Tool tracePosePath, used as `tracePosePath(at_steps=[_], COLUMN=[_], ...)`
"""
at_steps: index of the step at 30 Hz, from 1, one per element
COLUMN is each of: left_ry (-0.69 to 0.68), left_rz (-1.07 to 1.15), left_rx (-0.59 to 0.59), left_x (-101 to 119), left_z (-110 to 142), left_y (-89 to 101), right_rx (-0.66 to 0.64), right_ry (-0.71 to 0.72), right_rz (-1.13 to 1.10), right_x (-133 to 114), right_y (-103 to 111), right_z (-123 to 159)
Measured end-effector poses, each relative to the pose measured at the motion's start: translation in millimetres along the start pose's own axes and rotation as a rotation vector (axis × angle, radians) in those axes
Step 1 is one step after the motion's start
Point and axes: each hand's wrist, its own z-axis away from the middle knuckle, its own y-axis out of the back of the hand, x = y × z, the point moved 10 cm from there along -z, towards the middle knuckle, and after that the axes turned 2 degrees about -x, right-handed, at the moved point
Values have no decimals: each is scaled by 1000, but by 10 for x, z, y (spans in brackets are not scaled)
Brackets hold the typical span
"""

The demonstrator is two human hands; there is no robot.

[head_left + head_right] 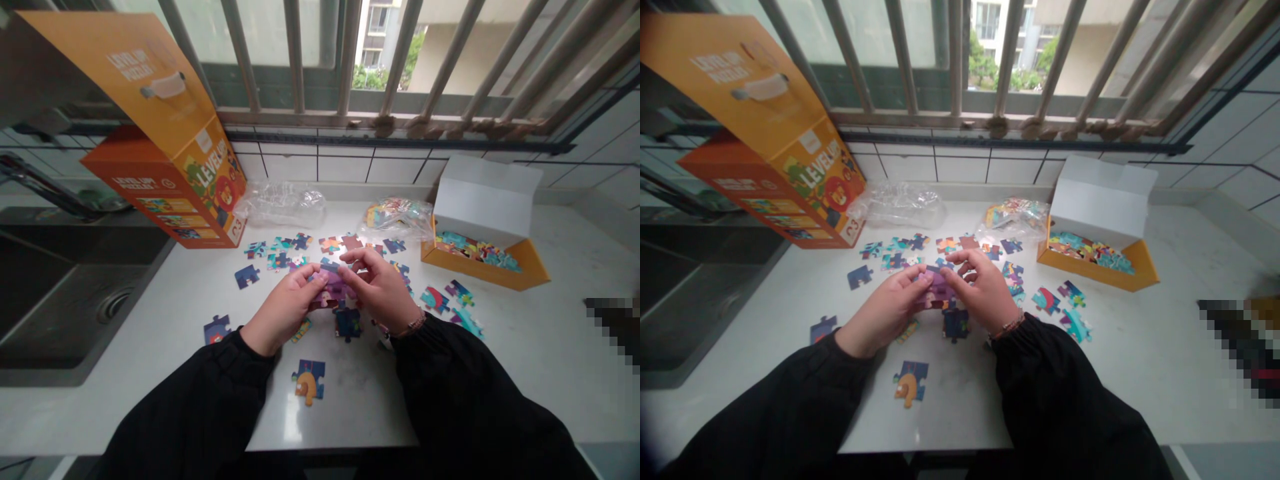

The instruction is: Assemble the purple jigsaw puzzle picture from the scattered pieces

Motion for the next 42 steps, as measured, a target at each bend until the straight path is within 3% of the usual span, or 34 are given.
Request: tracePosePath(at_steps=[4, 10, 14, 27, 32, 37, 42], left_ry=[-28, -48, -65, -46, -188, -369, -277], left_rz=[2, 20, 75, 146, 126, 126, 215], left_rx=[41, 109, 135, 242, 305, 446, 484], left_x=[32, 36, 37, 11, 165, 381, 307], left_z=[0, 12, 13, 29, 39, 103, 103], left_y=[42, 116, 152, 250, 347, 613, 630], right_rx=[-37, -296, -340, -271, -273, -99, 48], right_ry=[-131, -267, -298, -293, -306, -380, -425], right_rz=[-86, -193, -290, -220, -252, -280, -458], right_x=[116, 268, 341, 301, 307, 380, 419], right_y=[-36, -305, -382, -313, -335, -171, -51], right_z=[-5, 50, 75, 55, 58, 57, 75])
